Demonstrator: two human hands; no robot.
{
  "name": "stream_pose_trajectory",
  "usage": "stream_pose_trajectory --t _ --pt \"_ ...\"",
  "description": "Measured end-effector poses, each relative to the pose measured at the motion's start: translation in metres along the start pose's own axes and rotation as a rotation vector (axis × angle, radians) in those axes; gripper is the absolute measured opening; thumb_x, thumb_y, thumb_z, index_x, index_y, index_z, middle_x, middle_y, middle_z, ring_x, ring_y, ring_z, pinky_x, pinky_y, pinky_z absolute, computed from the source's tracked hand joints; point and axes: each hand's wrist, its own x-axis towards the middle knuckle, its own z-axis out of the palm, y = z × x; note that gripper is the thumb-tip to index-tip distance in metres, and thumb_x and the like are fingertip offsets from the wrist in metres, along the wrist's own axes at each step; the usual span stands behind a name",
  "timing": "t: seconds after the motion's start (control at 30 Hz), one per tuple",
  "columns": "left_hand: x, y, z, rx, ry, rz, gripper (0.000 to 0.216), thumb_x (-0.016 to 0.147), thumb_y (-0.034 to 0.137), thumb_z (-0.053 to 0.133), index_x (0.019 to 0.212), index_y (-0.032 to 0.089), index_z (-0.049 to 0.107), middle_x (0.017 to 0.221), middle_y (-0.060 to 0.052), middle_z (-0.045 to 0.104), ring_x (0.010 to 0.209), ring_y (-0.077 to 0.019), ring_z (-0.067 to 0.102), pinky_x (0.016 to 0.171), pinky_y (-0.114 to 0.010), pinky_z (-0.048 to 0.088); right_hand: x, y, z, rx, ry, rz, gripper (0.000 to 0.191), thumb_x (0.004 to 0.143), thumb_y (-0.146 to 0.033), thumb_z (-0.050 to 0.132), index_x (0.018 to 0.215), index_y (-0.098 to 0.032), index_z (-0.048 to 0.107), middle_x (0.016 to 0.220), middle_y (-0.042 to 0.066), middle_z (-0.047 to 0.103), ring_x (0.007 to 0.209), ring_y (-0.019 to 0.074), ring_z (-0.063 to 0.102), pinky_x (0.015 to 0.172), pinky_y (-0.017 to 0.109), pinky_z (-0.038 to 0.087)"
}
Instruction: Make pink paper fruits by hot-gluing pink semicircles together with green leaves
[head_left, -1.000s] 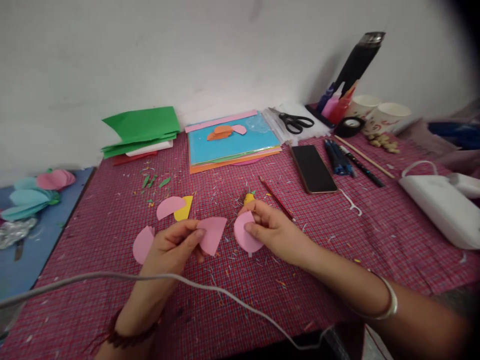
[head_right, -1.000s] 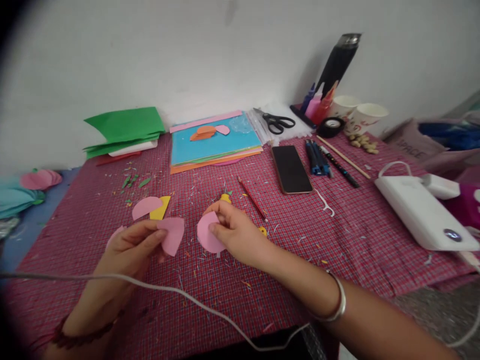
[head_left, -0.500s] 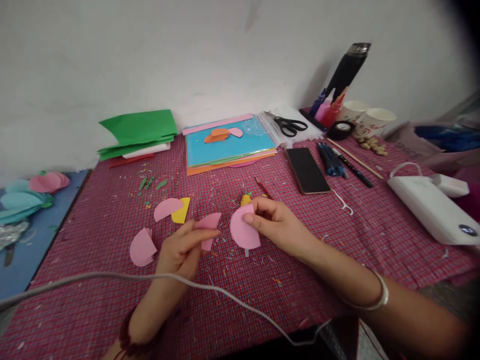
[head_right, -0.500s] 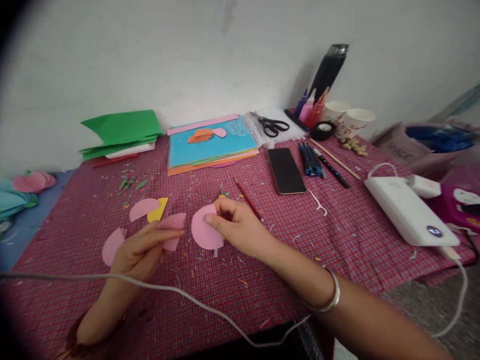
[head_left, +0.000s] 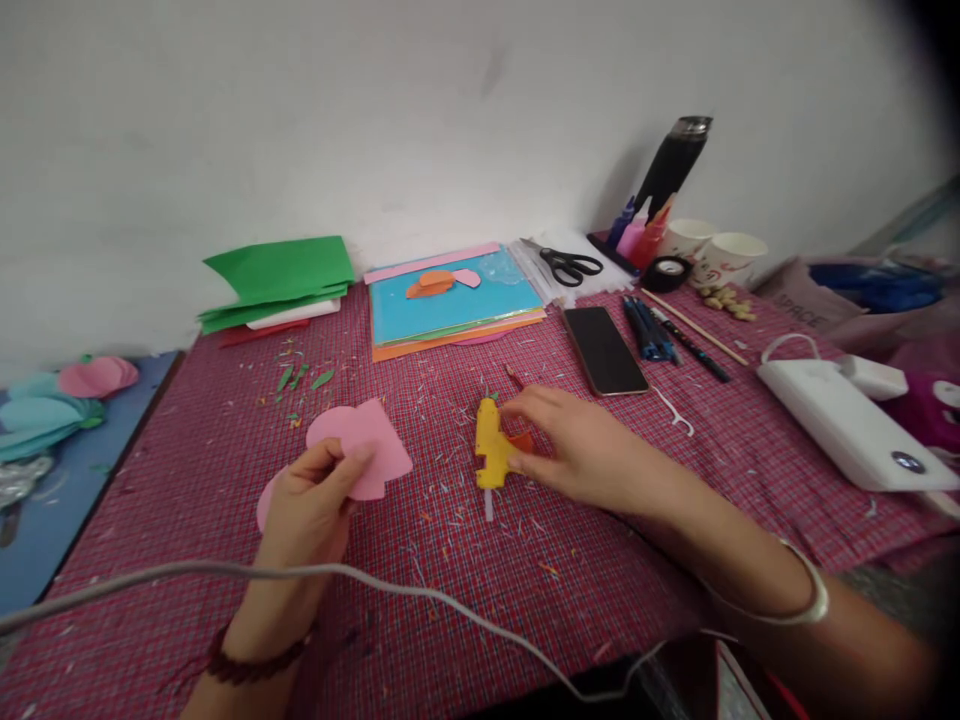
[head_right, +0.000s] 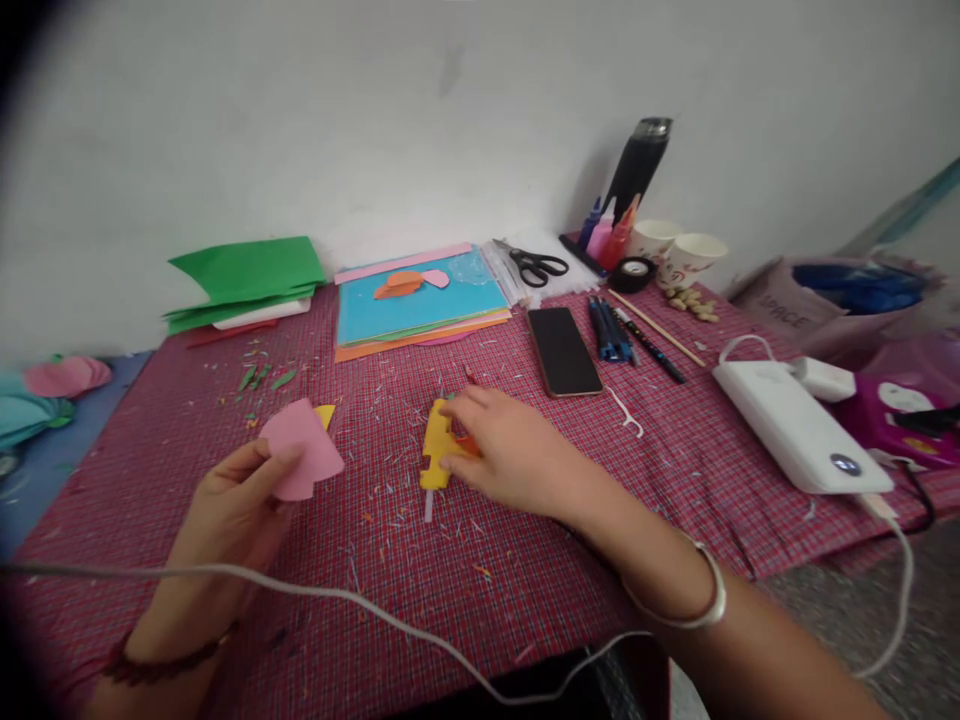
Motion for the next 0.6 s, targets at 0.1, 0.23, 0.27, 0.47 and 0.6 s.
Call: stream_pose_trajectory --t 0.1,0.23,0.27,0.47,0.6 --pt "0.005 0.004 -0.003 -0.035 0.016 -0.034 0.024 0.056 0.027 0.081 0.065 0.018 0.061 0.06 0.005 0.059 0.054 -0.0078 0.056 0.051 -0.017 0.046 -0.008 0.001 0.007 -0.391 -0.097 -0.019 0.029 0.08 -0.025 0.063 0.106 -0.013 0.063 0.107 0.014 0.064 0.1 0.0299 0.057 0.089 0.045 0.044" --pt "0.005 -0.001 -0.002 -0.084 -0.008 -0.05 0.024 0.056 0.026 0.083 0.065 0.017 0.062 0.061 0.005 0.06 0.056 -0.0066 0.056 0.052 -0.015 0.046 -0.011 0.003 0.028 -0.557 -0.121 0.005 0.025 0.083 -0.02 0.056 0.104 -0.01 0.064 0.102 0.015 0.065 0.095 0.0304 0.059 0.084 0.046 0.046" --pt "0.004 -0.002 -0.002 -0.086 -0.012 -0.045 0.024 0.056 0.027 0.083 0.065 0.016 0.063 0.062 0.005 0.06 0.055 -0.0061 0.055 0.052 -0.015 0.045 -0.01 0.004 0.03 -0.55 -0.109 0.014 0.024 0.082 -0.019 0.056 0.102 -0.009 0.065 0.1 0.016 0.065 0.094 0.0303 0.059 0.084 0.046 0.046" --pt "-0.003 -0.003 0.004 -0.009 -0.084 -0.026 0.023 0.063 0.029 0.078 0.061 0.014 0.061 0.055 0.006 0.052 0.046 -0.0031 0.041 0.04 -0.013 0.029 -0.014 0.008 0.006 0.219 0.061 0.189 0.022 0.086 -0.031 0.052 0.099 -0.018 0.064 0.086 0.008 0.066 0.078 0.0218 0.061 0.067 0.035 0.049" --pt "-0.006 -0.007 0.008 0.008 -0.146 -0.042 0.023 0.064 0.029 0.076 0.064 0.015 0.059 0.055 0.006 0.05 0.044 -0.0039 0.039 0.039 -0.015 0.028 -0.016 0.003 0.003 0.892 0.012 0.316 0.043 0.084 -0.058 0.052 0.101 -0.02 0.063 0.092 0.01 0.068 0.068 0.0189 0.063 0.056 0.032 0.049"
